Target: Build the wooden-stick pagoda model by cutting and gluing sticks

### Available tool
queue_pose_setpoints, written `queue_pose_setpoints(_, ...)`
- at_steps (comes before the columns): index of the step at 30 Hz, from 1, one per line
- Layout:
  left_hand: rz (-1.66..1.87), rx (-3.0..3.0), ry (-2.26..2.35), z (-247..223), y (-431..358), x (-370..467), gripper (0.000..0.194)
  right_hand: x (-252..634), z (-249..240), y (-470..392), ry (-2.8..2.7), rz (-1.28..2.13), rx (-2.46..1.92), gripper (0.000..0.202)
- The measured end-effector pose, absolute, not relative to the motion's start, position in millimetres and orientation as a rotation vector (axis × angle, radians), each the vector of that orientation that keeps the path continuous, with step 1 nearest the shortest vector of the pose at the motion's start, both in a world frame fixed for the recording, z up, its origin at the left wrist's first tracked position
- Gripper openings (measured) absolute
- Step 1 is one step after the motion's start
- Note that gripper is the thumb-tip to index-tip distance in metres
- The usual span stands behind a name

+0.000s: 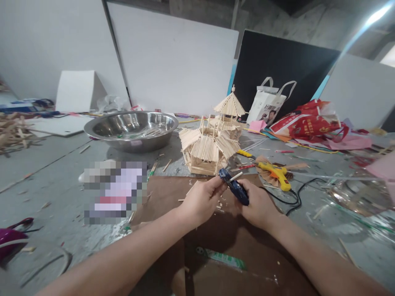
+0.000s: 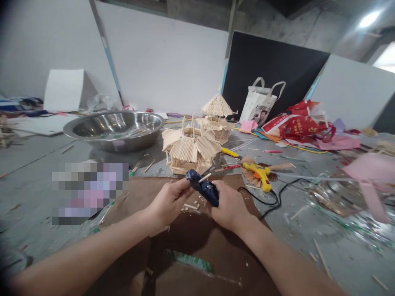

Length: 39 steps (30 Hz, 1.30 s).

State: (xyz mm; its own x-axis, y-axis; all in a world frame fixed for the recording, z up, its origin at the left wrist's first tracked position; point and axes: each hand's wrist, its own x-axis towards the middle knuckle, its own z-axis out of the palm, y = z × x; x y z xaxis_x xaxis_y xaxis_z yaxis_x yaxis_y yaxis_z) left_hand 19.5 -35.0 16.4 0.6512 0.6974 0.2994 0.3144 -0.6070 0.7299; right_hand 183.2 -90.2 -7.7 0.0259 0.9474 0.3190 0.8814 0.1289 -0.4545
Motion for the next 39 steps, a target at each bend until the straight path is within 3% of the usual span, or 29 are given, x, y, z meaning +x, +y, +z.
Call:
queue_pose_setpoints(5,0.662,1.915,0.575,21,-30,18,0.026,186,-9,-89,-1.915,0.177,-1.657,0.035)
queue_pose_setpoints(13,0.221,1.243,0.425,25,-27,10,0.026,186,-4,-93,-2.000,0.159,-1.611,0.025)
queue_pose_setpoints(22,0.367,1.475,0.494,28,-29,14,0.024,187,-5,-91,-1.979,0.219,-1.695,0.019)
queue_pose_setpoints(29,0.579,1.959,0.527,27,-23,15,0.021,185,-3,-87,-1.970,0.217,-1.629,0.036)
queue_pose_setpoints(39,0.217,1.462,0.390,26,-19,5,0.030,191,-4,-87,-2.132,0.231,-1.413,0.058)
